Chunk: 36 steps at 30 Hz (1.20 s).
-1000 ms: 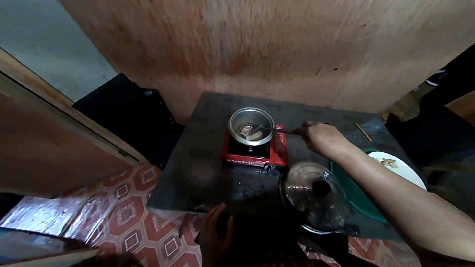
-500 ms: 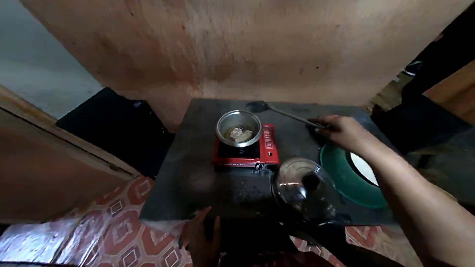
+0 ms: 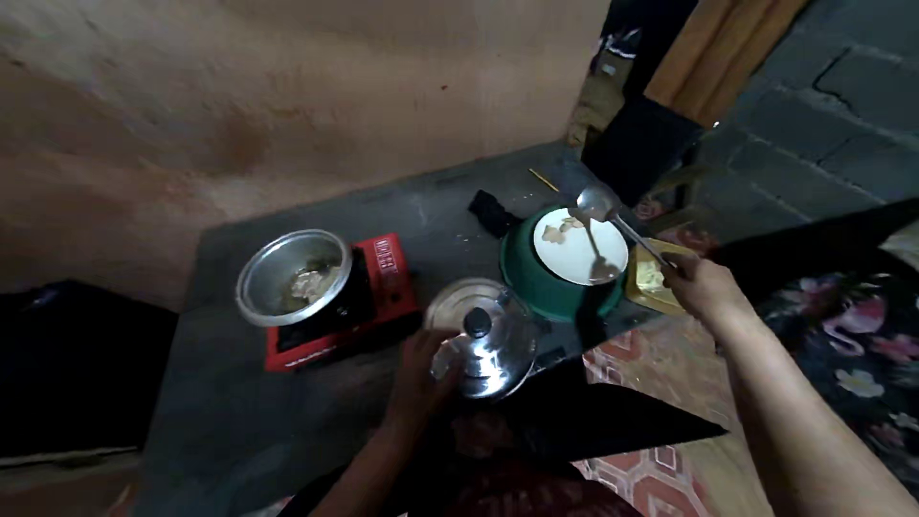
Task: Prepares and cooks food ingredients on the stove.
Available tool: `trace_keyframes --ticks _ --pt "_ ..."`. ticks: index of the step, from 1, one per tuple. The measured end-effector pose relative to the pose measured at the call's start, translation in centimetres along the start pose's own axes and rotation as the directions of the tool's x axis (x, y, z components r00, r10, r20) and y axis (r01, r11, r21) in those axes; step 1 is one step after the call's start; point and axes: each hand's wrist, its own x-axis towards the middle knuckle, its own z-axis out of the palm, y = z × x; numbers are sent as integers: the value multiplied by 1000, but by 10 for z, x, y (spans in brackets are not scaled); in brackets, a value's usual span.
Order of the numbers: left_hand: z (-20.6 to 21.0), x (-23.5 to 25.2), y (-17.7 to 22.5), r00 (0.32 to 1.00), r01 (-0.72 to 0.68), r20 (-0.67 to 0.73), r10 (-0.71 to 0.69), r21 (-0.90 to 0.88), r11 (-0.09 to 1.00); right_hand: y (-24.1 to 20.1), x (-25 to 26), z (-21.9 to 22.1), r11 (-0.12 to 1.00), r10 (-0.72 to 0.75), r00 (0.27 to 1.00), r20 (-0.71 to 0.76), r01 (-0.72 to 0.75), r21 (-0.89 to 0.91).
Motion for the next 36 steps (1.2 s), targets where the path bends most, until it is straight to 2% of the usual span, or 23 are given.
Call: trace_keyframes --ticks 3,5,9,12,15,18,28,33,36 --pt "64 89 45 963 -103 258 78 85 991 18 15 2 996 78 996 45 -76 -45" --pt "108 146 64 918 -72 396 13 135 988 29 24 5 996 80 995 61 -77 -46" --pt "190 234 74 901 109 386 -200 244 963 48 43 16 1000 20 991 135 -19 -11" --pt "231 269 69 893 194 322 -315 355 914 55 48 19 999 -41 979 199 38 19" --pt "250 280 64 891 228 286 -352 388 893 57 46 19 996 -88 966 242 82 36" --pt "260 278 54 920 209 247 -303 344 915 55 37 19 994 -102 946 306 105 6" --pt "253 259 57 936 258 218 -277 113 960 45 3 30 998 -47 937 345 60 -28" --pt "257 256 71 980 124 144 -134 76 989 42 2 32 996 -88 935 343 83 27" --pt "257 265 71 967 152 207 -150 7 988 54 11 28 983 -115 924 366 54 174"
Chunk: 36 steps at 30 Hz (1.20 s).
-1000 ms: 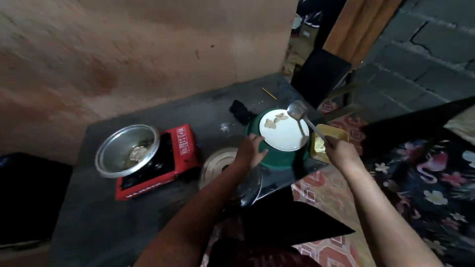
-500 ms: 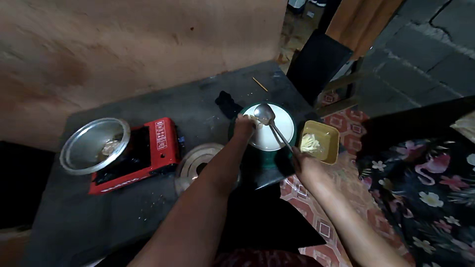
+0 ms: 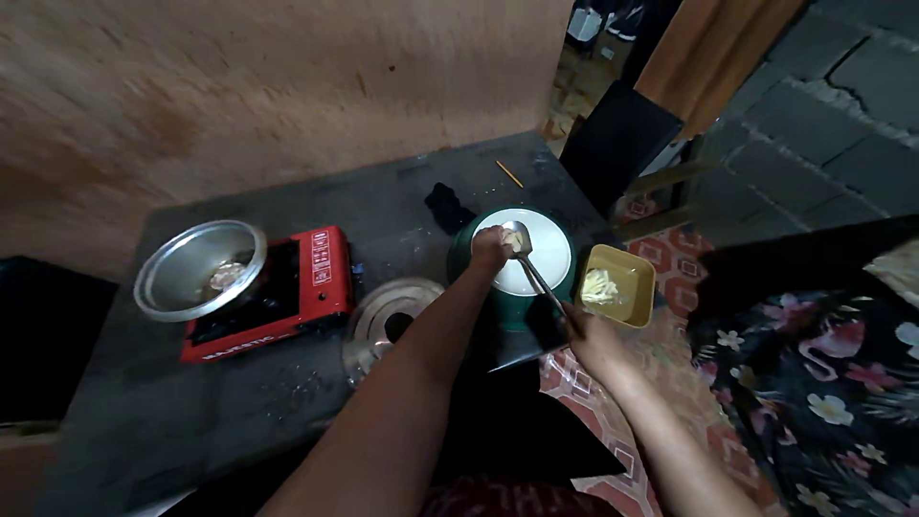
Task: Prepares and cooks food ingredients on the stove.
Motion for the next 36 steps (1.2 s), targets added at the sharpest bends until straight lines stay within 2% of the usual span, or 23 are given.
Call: trace_keyframes --ticks 4,6,10,13,16,20,23,25,28,32,36 --pt "-22 -6 0 1000 25 0 -27 -341 940 18 4 -9 968 9 1000 28 -16 251" --pt "-48 -27 -2 999 -2 -44 -19 -442 897 18 2 -13 967 8 1000 11 -10 253" --pt "-111 -110 -26 996 -62 -84 37 -317 946 7 -6 -15 989 -26 997 -74 37 144" --pt "-161 -199 -57 994 24 -100 -50 -244 970 -13 -14 -17 990 -61 994 -96 72 120" --pt "-197 -292 -102 942 128 -289 -171 -161 979 -42 -20 -16 984 -115 989 -91 127 129" --pt "-232 -408 -171 788 296 -553 -271 -46 954 -100 -24 -7 965 -219 975 -43 223 139" --pt "-251 -474 -211 665 438 -651 -367 -58 897 -154 -19 11 923 -337 942 14 327 206" --pt "-260 -500 -232 611 484 -684 -398 -75 872 -198 -15 28 896 -390 917 83 357 265" --pt "-268 -515 -252 570 495 -719 -398 -87 865 -266 -9 58 876 -450 868 210 383 294" --pt "-269 -515 -265 553 490 -730 -401 -104 866 -349 2 108 879 -464 827 318 386 279" --pt "-264 -516 -274 586 511 -704 -401 -63 857 -405 16 157 885 -446 819 361 463 43"
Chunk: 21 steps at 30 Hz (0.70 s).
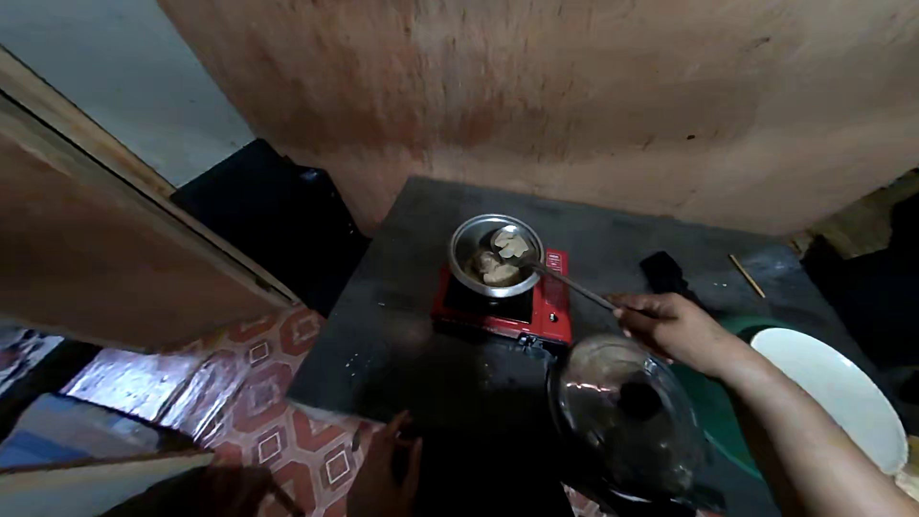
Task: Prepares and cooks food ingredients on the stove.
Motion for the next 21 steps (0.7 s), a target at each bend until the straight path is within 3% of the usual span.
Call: trace_keyframes --ticks 9,21 --pt "-3 8 1 990 19 143 -14 -33 999 -41 43 79 855 61 998 28 -38 -517" --pt "6 7 -4 995 -67 70 70 -39 997 -34 36 69 841 -125 988 -93 56 -538"
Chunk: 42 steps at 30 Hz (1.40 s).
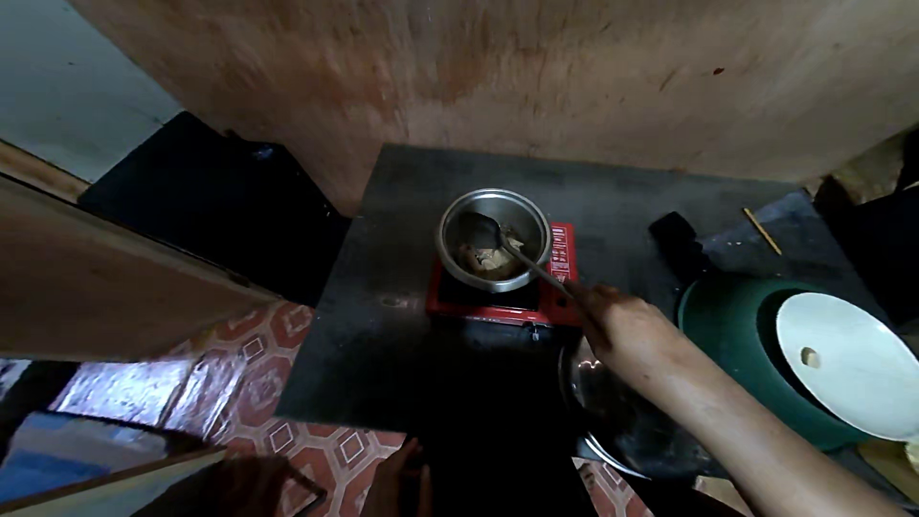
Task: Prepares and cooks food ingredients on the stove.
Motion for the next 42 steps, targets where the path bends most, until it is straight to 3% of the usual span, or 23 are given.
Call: trace_keyframes --ticks 4,10,14,21,25,31,35,40,42 --pt "1 -1 2 1000 13 -11 -13 -6 1000 -12 2 -2 995 72 991 115 -63 -79" --pt "3 -3 3 999 32 -33 -31 9 999 2 -15 -13 996 -42 997 -63 37 -77" --pt "6 -5 0 997 10 -76 -10 -2 1000 -8 -13 -11 990 25 997 77 -14 -141" --pt "8 -6 -1 994 19 -108 -17 20 1000 -8 -26 -20 985 59 996 65 -48 -168" --pt "9 -6 -2 993 11 -114 -10 7 1000 -10 -26 -24 984 78 984 159 -51 -168" --pt "9 -6 -1 992 15 -128 -12 26 1000 2 -26 -31 993 23 1000 16 -21 -112" --pt "10 -7 -4 989 15 -145 -13 13 1000 -1 -19 -29 988 79 990 115 -63 -139" --pt "10 -2 0 978 41 -207 -26 71 997 7 -23 -27 998 -2 999 -50 -1 -67" --pt "11 -2 -2 972 32 -236 -9 94 995 12 -27 -28 994 -73 996 -52 69 -80"
